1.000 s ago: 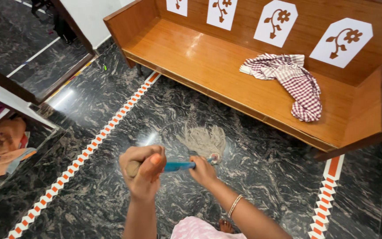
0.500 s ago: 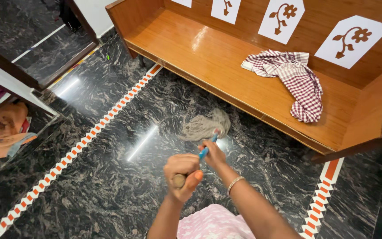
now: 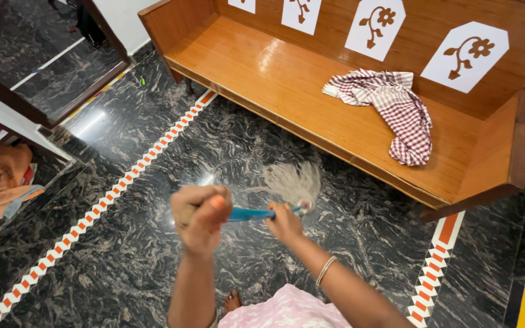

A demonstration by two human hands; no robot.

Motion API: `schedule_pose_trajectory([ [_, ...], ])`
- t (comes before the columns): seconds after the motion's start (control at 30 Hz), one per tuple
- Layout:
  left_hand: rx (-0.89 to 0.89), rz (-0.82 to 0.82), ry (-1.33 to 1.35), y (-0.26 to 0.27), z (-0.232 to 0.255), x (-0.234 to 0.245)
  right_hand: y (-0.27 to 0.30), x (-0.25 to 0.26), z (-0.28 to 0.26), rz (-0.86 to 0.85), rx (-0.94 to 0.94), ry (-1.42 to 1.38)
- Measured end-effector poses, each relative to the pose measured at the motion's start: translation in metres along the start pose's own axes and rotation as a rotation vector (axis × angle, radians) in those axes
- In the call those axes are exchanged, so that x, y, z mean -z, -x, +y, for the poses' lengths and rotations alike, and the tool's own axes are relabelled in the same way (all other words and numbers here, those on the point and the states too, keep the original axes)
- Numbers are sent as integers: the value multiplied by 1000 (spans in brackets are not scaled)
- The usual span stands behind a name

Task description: The person mops the dark stone floor using a mop with a blue handle, moving the mop head back and forth across different sections of the entryway and hallway area, reaching into corners and under the edge of a wooden bench.

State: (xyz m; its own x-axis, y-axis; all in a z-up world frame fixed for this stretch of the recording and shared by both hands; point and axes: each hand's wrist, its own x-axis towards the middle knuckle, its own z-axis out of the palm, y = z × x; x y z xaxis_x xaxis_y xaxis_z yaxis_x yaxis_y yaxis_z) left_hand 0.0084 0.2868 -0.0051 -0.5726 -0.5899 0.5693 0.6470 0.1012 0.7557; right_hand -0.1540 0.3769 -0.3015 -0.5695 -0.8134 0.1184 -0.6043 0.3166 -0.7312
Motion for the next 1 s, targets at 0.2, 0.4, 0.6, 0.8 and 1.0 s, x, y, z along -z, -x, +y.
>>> schedule_pose_trajectory([
  [0.2, -72, 73, 213, -6, 3, -27, 26, 29, -32, 38, -80, 34],
  [0.4, -111, -112, 50, 7, -2, -49, 22, 32, -16, 145, -57, 36],
  [0.6, -96, -196, -78, 29, -21, -60, 12, 27, 37, 175, -62, -24],
  [0.8, -52, -376, -132, 65, -43, -63, 16, 23, 94, 190, 38, -60],
  [1.0, 54, -390, -106, 88, -16, -35, 34, 2, 71, 76, -116, -69],
])
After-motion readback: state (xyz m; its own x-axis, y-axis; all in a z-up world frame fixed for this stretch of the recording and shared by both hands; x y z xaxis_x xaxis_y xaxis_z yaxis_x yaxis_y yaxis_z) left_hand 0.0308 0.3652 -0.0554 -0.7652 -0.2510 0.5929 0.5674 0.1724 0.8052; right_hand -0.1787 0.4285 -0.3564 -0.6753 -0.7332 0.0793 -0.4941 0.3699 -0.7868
